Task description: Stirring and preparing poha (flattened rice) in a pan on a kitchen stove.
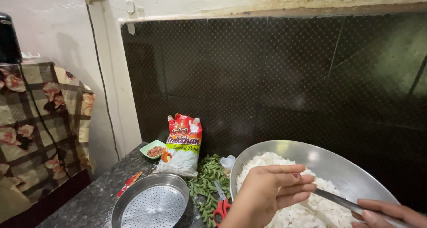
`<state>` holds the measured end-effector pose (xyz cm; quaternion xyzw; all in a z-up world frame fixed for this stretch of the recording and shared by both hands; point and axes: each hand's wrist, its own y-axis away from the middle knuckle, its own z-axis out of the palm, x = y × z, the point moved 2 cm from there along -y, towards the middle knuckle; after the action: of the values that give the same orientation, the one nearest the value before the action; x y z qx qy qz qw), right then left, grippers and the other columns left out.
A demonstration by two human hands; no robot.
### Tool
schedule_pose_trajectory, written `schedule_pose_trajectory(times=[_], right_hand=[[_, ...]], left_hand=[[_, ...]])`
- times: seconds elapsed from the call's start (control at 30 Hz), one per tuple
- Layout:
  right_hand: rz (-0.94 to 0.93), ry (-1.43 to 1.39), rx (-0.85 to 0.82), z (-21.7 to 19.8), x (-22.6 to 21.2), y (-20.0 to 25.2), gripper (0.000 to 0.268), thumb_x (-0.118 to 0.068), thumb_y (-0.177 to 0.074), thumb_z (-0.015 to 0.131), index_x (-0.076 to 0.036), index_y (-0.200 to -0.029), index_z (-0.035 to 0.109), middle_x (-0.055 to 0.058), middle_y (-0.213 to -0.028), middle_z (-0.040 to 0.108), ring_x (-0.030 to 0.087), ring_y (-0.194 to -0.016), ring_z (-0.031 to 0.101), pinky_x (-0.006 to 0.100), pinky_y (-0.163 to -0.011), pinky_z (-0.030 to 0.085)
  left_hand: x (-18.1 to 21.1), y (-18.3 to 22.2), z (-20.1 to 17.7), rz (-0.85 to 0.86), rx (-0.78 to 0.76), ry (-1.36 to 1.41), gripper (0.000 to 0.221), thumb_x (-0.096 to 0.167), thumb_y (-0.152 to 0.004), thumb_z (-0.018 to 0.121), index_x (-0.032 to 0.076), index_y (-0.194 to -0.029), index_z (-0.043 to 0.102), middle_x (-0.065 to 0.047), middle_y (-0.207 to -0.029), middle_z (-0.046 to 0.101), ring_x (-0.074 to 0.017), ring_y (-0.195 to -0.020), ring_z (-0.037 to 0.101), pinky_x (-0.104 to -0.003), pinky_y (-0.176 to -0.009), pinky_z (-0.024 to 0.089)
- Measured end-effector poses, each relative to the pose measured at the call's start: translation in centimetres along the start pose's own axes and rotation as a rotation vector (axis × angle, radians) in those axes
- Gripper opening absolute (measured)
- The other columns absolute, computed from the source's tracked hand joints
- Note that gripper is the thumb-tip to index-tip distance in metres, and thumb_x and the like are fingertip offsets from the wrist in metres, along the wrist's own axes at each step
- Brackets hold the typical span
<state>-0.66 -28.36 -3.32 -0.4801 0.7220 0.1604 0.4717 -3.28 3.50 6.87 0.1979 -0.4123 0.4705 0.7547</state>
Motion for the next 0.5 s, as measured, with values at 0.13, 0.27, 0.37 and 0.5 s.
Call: schedule_pose_trajectory(times=[0.13,0.27,0.37,0.5], right_hand=[[-0.031,0.037,-0.035,0.1,2.8,-1.5,0.041,-0.022,-0.092,0.073,0.005,-0.122,0.075,0.027,-0.098,0.078,0.039,-0.091,0.084,0.049,-0.084,0.063],[-0.045,0.060,-0.049,0.1,5.4,-3.0,0.041,-0.021,-0.089,0.074,0.004,-0.122,0.077,0.026,-0.103,0.078,0.040,-0.096,0.083,0.053,-0.091,0.065],[-0.039,0.077,-0.050,-0.1,6.6,-3.1,0.040,-0.022,-0.088,0.076,0.002,-0.121,0.079,0.025,-0.106,0.078,0.040,-0.104,0.081,0.056,-0.098,0.062],[-0.025,0.146,-0.073,-0.2,9.1,-4.5,0.040,-0.025,-0.086,0.081,-0.003,-0.119,0.081,0.021,-0.113,0.079,0.038,-0.119,0.076,0.059,-0.109,0.056]], left_hand=[[-0.6,-0.8,-0.7,-0.043,-0.071,0.116,0.040,0.007,-0.101,0.052,-0.012,-0.136,0.054,-0.023,-0.128,0.069,-0.0291,-0.116,0.070,-0.036,-0.098,0.054],[-1.1,-1.5,-1.1,-0.106,-0.028,0.204,0.041,0.008,-0.104,0.052,-0.011,-0.140,0.051,-0.024,-0.132,0.065,-0.0309,-0.120,0.068,-0.037,-0.101,0.052],[-1.6,-2.1,-1.4,-0.100,-0.074,0.267,0.043,0.010,-0.104,0.046,-0.011,-0.140,0.051,-0.025,-0.133,0.065,-0.0328,-0.120,0.069,-0.038,-0.100,0.052],[-1.3,-1.9,-1.4,-0.071,-0.048,0.221,0.039,0.006,-0.103,0.045,-0.011,-0.137,0.054,-0.025,-0.130,0.069,-0.0331,-0.121,0.070,-0.036,-0.099,0.054]])
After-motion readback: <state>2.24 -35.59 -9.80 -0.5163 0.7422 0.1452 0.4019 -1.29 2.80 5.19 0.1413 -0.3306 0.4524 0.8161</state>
